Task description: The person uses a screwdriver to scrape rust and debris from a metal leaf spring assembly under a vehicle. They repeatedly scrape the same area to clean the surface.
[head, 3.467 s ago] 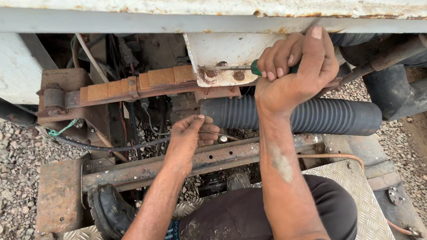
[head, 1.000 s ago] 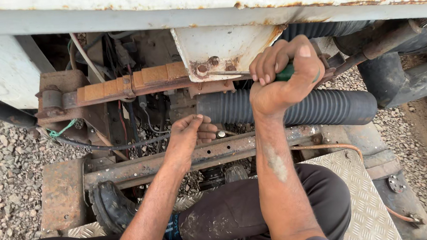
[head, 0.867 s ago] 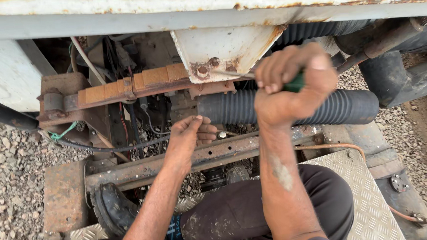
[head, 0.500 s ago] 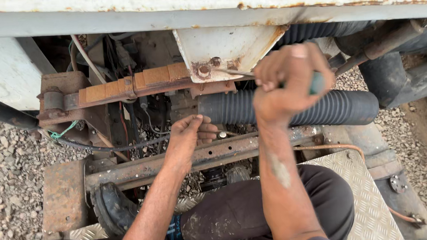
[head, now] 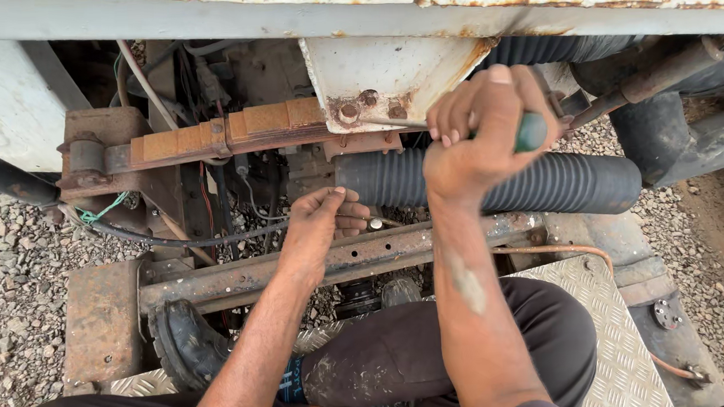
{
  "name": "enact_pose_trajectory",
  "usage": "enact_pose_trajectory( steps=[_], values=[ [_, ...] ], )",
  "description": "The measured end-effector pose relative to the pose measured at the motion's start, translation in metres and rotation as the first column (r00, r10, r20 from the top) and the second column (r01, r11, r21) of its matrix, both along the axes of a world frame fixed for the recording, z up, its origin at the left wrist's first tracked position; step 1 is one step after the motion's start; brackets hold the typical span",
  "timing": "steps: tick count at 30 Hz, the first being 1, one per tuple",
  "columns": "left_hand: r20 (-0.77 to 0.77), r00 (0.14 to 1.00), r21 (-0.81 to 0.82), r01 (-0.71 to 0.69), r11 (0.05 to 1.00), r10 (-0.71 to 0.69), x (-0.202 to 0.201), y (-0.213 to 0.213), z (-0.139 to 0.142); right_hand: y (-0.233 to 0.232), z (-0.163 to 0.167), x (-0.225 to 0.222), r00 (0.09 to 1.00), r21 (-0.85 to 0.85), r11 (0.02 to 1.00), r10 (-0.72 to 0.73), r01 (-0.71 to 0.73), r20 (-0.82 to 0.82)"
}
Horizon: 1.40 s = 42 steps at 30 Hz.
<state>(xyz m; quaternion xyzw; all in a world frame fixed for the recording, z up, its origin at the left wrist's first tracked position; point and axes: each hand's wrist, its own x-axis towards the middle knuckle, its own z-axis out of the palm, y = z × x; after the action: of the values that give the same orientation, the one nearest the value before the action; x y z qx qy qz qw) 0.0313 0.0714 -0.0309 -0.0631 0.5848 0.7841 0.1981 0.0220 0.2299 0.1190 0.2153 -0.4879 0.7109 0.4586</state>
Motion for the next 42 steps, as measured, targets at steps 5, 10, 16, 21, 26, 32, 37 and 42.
enact_pose_trajectory(
  steps=[5,10,16,21,26,32,37,42],
  values=[
    [0.010,1.000,0.006,0.010,1.000,-0.011,0.002,0.001,0.000,0.004,0.001,0.003,0.999,-0.027,1.000,-0.010,0.010,-0.032],
    [0.014,1.000,0.025,-0.009,1.000,0.009,0.003,-0.001,0.002,0.003,-0.003,0.002,0.999,-0.003,1.000,-0.019,0.019,-0.038],
    [0.046,0.999,-0.050,-0.004,0.999,0.006,0.000,0.001,0.003,0.002,-0.006,-0.004,0.995,-0.043,0.997,-0.061,0.058,-0.075],
    [0.026,1.000,-0.004,-0.007,1.000,0.007,-0.001,0.001,0.002,-0.002,0.000,-0.005,0.996,0.014,0.997,-0.077,0.077,-0.035],
    [0.028,1.000,0.001,-0.001,1.000,0.001,0.002,0.001,0.001,0.002,0.001,0.001,0.997,-0.018,0.999,-0.040,0.039,-0.063],
    [0.032,0.999,0.005,-0.014,1.000,0.014,0.002,0.001,0.000,0.010,-0.014,-0.001,1.000,-0.013,1.000,-0.015,0.015,-0.027],
    [0.041,0.999,-0.040,-0.001,0.999,0.003,0.002,0.002,0.002,0.011,0.002,-0.001,0.995,-0.044,0.999,-0.005,0.001,-0.103],
    [0.051,0.999,-0.010,-0.019,1.000,0.019,0.001,0.000,0.002,-0.003,0.006,-0.001,0.989,-0.056,0.987,-0.148,0.149,0.009]
  ],
)
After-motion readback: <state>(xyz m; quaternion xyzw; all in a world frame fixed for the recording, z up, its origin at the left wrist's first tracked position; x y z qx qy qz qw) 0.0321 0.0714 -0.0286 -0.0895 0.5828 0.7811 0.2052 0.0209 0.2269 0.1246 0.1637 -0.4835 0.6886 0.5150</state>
